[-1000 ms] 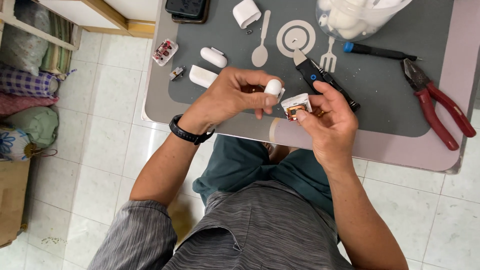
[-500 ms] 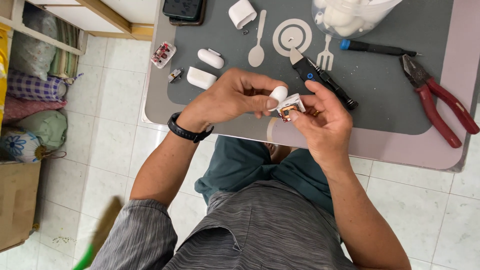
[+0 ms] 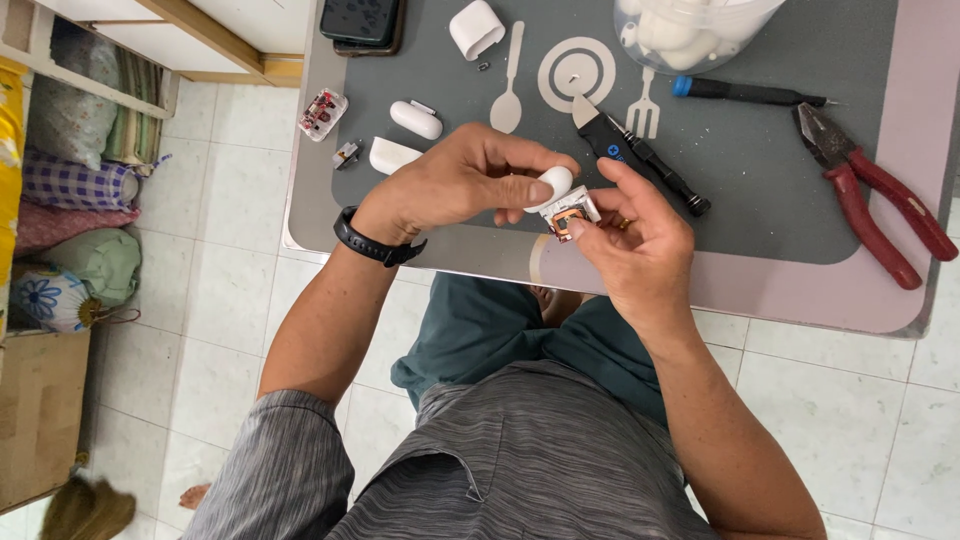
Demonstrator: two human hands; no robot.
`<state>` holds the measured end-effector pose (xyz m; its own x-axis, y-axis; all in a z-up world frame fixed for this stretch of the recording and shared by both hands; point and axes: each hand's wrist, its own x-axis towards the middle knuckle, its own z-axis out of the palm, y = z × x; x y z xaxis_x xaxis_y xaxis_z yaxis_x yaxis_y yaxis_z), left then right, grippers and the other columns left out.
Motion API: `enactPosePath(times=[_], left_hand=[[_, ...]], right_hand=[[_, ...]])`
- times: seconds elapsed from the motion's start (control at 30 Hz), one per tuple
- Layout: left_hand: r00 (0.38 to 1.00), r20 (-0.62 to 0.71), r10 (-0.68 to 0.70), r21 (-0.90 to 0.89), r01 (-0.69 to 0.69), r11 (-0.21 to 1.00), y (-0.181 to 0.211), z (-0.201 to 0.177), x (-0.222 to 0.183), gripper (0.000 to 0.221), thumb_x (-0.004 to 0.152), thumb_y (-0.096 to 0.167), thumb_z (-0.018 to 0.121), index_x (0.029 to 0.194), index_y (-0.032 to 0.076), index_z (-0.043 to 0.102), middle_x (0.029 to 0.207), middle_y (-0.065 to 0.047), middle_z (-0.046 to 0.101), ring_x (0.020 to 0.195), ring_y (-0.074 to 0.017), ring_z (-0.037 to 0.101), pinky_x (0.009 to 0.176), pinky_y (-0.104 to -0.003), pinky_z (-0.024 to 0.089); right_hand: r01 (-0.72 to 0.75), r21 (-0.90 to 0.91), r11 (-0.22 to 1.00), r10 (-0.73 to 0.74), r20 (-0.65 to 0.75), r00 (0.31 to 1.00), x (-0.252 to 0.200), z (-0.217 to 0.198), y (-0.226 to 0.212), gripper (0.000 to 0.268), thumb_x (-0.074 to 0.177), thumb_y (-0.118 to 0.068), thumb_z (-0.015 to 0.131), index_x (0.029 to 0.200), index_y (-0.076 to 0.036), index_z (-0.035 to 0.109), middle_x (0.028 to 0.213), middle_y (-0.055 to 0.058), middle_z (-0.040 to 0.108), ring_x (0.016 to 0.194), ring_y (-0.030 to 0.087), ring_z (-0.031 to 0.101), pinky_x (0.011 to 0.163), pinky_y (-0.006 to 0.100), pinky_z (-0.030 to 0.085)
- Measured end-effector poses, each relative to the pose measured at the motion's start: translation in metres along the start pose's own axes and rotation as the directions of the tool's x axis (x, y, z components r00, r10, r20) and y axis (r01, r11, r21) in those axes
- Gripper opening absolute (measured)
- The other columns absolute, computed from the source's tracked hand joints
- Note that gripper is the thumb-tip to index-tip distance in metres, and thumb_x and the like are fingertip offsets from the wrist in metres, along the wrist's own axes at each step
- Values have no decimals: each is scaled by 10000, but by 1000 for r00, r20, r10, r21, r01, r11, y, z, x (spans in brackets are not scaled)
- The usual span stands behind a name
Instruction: Repairing an earbud charging case by carefully fitting internal components into the plastic housing
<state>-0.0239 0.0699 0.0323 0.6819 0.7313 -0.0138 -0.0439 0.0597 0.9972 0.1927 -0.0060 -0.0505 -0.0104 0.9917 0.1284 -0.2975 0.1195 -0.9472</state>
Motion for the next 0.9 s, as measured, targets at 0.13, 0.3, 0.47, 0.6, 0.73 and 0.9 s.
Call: enactPosePath(times=[0.13,0.3,0.47,0.6,0.73,0.9], left_hand=[[999,21,-30,45,29,999,5,0,-2,350,948,76,749,1264,-52,672,826,-147,699,682,-129,652,549,-260,575],[999,20,-27,75,26,997,8,3,2,359,921,76,785,1248,-32,685,809,-136,702,663,-123,644,536,-252,577],[1000,-3,-22,118,22,993,13,3,3,354,925,90,782,1248,-19,690,806,-126,700,665,-121,644,547,-247,579],[1000,-11,-17,148,19,989,16,4,2,341,924,80,776,1239,-22,694,793,-128,695,660,-121,633,545,-248,576],[999,-3,-35,138,35,990,10,6,0,345,920,84,780,1237,-22,695,791,-129,706,661,-121,637,548,-250,578],[999,-34,-7,181,13,983,16,17,3,333,913,49,771,1235,1,700,798,-115,699,689,-129,641,562,-260,575]], right_hand=[[16,-31,999,-16,8,1000,0,1,-9,634,863,166,739,1447,61,517,1041,246,689,857,181,658,751,289,606],[14,-32,999,-14,9,1000,-1,1,-10,639,857,152,753,1444,57,518,1047,241,692,870,177,658,762,286,609],[11,-22,1000,-11,7,1000,0,2,-11,641,854,160,749,1443,60,519,1042,242,693,858,179,657,763,285,608],[26,-38,999,-25,8,1000,0,2,-10,633,854,170,745,1438,70,522,1037,252,692,849,183,650,761,295,608],[30,-51,998,-30,6,1000,0,1,-8,633,862,154,749,1443,62,515,1047,238,690,885,169,654,763,282,609],[43,-54,998,-43,3,999,0,2,-10,625,860,157,749,1436,62,524,1034,237,692,870,163,652,741,282,609]])
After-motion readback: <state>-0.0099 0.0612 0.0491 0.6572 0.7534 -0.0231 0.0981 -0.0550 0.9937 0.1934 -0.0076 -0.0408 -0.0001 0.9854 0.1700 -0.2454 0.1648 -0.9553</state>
